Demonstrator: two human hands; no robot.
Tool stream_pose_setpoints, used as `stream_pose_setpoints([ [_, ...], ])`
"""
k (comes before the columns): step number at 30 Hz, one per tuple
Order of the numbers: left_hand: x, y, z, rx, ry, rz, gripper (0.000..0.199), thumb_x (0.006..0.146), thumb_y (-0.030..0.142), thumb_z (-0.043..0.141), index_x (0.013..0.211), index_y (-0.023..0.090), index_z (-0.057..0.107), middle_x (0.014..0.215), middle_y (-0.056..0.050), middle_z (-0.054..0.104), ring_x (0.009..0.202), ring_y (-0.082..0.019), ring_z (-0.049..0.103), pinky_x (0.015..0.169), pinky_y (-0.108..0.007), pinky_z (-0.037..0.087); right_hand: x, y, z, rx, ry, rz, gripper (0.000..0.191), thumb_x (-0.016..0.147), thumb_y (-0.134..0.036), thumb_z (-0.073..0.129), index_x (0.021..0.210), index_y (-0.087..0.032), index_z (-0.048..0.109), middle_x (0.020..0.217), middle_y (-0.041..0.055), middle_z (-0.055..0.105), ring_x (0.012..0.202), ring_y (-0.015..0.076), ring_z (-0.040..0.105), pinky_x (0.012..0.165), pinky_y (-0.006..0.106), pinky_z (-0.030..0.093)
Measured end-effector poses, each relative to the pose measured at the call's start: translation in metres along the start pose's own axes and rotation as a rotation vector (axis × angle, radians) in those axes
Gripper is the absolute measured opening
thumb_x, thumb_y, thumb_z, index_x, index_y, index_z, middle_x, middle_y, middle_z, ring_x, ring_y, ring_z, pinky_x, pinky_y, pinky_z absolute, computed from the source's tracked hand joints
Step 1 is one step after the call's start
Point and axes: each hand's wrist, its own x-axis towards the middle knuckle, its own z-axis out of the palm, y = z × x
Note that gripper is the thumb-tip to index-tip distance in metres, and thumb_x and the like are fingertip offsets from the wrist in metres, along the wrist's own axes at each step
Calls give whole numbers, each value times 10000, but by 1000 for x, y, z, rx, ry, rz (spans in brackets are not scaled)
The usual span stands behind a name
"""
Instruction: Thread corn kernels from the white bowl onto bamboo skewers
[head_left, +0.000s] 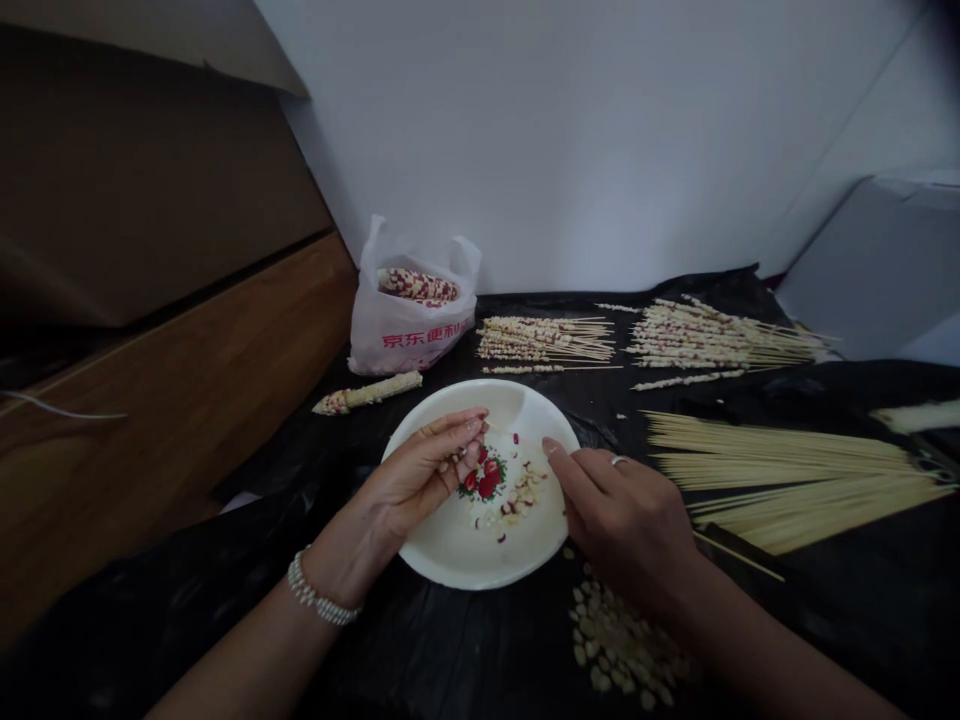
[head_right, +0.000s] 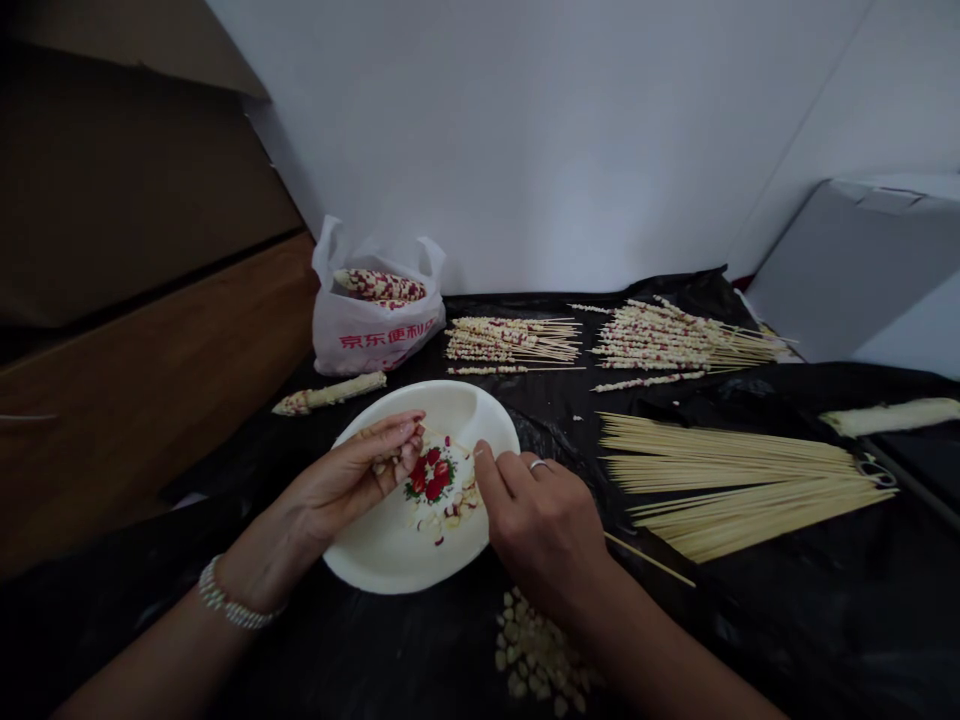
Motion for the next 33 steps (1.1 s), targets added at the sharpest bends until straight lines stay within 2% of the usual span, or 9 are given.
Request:
stream_pose_setpoints([
  [6,1,1,-1,19,19,-9,264,693,40,723,948,102,692,870,-70,704,771,-106,650,698,-159,539,0,0,-1,20,10,-19,311,843,-133,499,1126,-46,593,737,44,608,655,142,525,577,295,374],
  [12,-2,4,7,41,-9,-24,192,695,42,721,878,99,707,785,-56,701,702,-88,641,660,-147,531,0,-3,-1,16,1,-22,315,839,-116,501,1130,-34,587,740,51,608,665,139,527,579,291,375],
  [19,-2,5,5,85,-20,-39,226,680,67,743,901,95,708,776,-45,700,681,-79,632,658,-145,524,-2,-6,1,7,0,-15,319,834,-102,514,1137,-34,584,732,50,598,646,142,516,567,298,348],
  [26,-6,1,8,123,-157,-63,167,711,76,714,876,106,707,768,-27,687,661,-76,621,647,-162,510,-2,-10,-1,33,7,-19,329,820,-100,541,1136,-20,577,716,45,588,649,143,517,581,296,358],
  [30,-9,-4,14,112,-189,-84,137,715,70,705,845,114,703,785,-23,678,702,-76,623,679,-153,503,-1,-11,-2,38,0,-14,309,838,-102,503,1130,-31,578,716,40,587,647,131,510,586,288,364],
  [33,-9,-3,15,38,-159,-95,213,724,28,667,906,133,699,853,-37,695,812,-104,648,794,-187,507,0,-8,-1,1,-3,8,285,847,-108,482,1104,-60,597,701,28,587,605,124,490,558,290,346],
])
